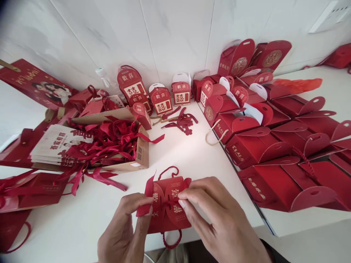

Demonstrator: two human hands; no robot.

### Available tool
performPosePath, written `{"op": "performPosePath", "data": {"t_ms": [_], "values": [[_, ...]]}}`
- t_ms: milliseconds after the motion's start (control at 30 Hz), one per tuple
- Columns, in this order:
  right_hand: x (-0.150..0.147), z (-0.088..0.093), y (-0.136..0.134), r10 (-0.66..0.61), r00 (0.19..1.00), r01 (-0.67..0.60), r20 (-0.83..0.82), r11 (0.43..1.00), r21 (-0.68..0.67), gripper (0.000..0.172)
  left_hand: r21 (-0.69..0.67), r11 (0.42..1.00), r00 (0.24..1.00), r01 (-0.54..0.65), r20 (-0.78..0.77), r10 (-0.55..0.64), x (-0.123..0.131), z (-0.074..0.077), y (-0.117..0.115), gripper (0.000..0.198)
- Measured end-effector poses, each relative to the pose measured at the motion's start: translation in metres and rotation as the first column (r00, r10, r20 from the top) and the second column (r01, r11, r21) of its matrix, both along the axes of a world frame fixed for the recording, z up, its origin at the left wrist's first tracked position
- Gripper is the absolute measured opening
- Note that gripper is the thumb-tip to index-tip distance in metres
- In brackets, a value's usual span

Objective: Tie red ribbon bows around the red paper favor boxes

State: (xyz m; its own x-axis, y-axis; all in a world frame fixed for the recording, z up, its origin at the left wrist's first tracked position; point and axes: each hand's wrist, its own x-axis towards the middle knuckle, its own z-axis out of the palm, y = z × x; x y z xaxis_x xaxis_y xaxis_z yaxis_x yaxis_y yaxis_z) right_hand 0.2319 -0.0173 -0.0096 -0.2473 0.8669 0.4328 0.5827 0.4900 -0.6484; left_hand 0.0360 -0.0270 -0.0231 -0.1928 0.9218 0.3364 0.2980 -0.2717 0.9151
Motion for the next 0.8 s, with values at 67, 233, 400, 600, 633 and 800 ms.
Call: {"op": "performPosePath", "data": {"t_ms": [67,233,400,600,633,800], "values": [[0.002,-0.001,0.000,-0.059,0.998,0.059,0.007,0.998,0.001,0.010,-0.003,1.000,0.999,-0.001,0.053,0.001,0.000,0.002,0.000,0.013],[-0.002,0.006,-0.003,-0.049,0.997,0.043,-0.054,0.994,-0.102,0.007,-0.076,0.997,0.982,0.021,0.186,-0.007,0.010,0.012,0.000,0.011],[-0.008,0.019,-0.001,0.039,0.991,-0.054,-0.130,0.992,-0.117,0.015,-0.236,0.969,0.978,0.076,0.206,-0.027,0.017,0.023,0.003,0.016],[-0.011,0.027,0.005,0.217,0.957,-0.245,-0.191,0.959,-0.141,0.024,-0.337,0.924,0.984,0.180,0.064,-0.168,0.016,0.026,0.007,0.019],[-0.012,0.028,0.006,0.223,0.956,-0.251,-0.190,0.958,-0.139,0.025,-0.307,0.928,0.977,0.213,0.046,-0.209,0.016,0.026,0.005,0.022],[-0.016,0.028,0.011,0.251,0.942,-0.279,-0.221,0.955,-0.104,0.027,-0.228,0.944,0.962,0.241,-0.075,-0.263,0.020,0.022,-0.002,0.024]]}}
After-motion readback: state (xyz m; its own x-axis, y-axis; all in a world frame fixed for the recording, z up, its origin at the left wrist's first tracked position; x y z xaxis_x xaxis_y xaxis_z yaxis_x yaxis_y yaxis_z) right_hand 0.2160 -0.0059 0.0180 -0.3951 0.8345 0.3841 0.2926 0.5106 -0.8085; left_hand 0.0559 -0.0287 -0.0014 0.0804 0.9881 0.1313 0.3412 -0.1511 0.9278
